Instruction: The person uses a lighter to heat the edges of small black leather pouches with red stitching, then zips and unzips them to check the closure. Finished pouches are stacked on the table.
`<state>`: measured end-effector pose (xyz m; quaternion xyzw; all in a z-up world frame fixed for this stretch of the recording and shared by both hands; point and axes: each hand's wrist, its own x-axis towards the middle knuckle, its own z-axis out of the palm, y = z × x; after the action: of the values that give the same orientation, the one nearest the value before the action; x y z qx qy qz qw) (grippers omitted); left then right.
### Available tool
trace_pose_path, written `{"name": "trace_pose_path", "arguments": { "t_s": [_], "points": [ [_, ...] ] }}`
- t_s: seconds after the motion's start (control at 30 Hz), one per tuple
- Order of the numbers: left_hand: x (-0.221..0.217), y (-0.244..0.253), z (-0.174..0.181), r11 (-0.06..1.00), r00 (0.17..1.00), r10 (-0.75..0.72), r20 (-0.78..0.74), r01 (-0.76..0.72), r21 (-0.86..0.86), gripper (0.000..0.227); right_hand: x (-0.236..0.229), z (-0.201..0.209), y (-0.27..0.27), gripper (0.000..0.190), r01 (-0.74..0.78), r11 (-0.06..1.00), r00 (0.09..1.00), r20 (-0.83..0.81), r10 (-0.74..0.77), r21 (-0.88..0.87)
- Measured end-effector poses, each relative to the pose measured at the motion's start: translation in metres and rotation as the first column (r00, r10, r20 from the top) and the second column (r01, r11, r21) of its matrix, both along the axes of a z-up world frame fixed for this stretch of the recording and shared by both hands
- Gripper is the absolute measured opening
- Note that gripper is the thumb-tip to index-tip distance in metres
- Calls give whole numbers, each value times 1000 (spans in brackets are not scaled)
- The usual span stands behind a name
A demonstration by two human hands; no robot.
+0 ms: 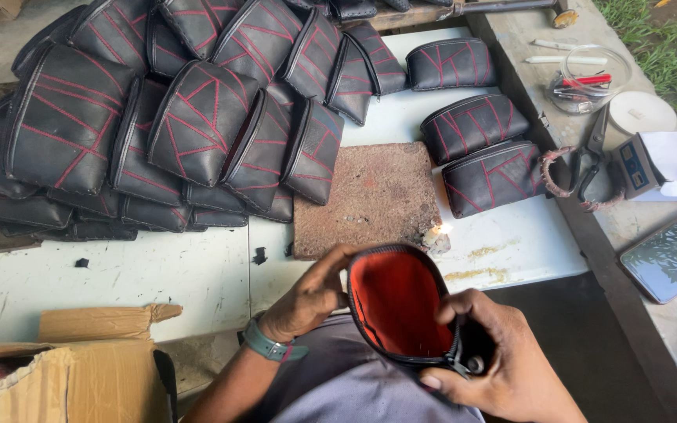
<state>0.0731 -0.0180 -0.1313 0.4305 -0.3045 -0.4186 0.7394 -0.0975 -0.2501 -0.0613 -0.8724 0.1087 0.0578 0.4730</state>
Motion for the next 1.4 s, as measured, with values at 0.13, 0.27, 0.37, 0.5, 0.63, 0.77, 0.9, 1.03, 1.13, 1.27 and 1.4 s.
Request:
{"name": "trace_pose_path", "arguments": {
  "t_s": [0.13, 0.27, 0.37, 0.5, 0.63, 0.77, 0.9, 1.03, 1.13, 1.27, 1.4],
  "points": [
    [5, 9, 42, 949, 823, -92, 561, -99, 301, 64, -7, -5, -11, 43, -89, 964, 963, 270, 19, 252],
    [-2, 2, 74, 969, 733, -85, 675, -96, 227, 59, -6, -17, -10, 40, 22, 958, 989, 137, -64, 287],
    [-13, -13, 82, 954, 544, -125, 830, -163, 251, 61, -4, -19, -7, 40, 79, 929, 992, 61, -109, 362],
    [-34, -25, 73, 953, 756, -245, 607, 72, 295, 39, -4, -15, -20, 41, -30, 842, 997, 79, -15, 538],
    [-31, -35, 61, 919, 932, -351, 94, 324, 225, 34, -5, -12, -46, 45, -343, 745, 923, 354, 153, 572],
    [-23, -57, 46, 853, 874, -480, -80, 486, 190, 28, -6, -29, -52, 39, -168, 802, 986, 78, 151, 573],
    [-24, -80, 25, 877, 918, -397, 22, 372, 304, 27, -6, -51, -59, 35, 19, 879, 994, -101, 33, 476],
    [-16, -94, 9, 833, 900, -348, 264, 168, 528, 25, -5, -71, -67, 44, 134, 727, 978, -210, 14, 673],
    [-13, -97, -2, 763, 871, -325, 368, 12, 646, 21, -5, -95, -62, 31, 90, 728, 988, -150, 19, 680],
    [-22, -99, -9, 804, 748, -106, 655, -322, 499, 25, -3, -127, -45, 21, 217, 757, 971, -54, -234, 616],
    [-41, -92, -5, 815, 685, 124, 718, -483, 319, 23, -4, -146, -23, 20, 400, 792, 867, 89, -490, 462]
  ]
}}
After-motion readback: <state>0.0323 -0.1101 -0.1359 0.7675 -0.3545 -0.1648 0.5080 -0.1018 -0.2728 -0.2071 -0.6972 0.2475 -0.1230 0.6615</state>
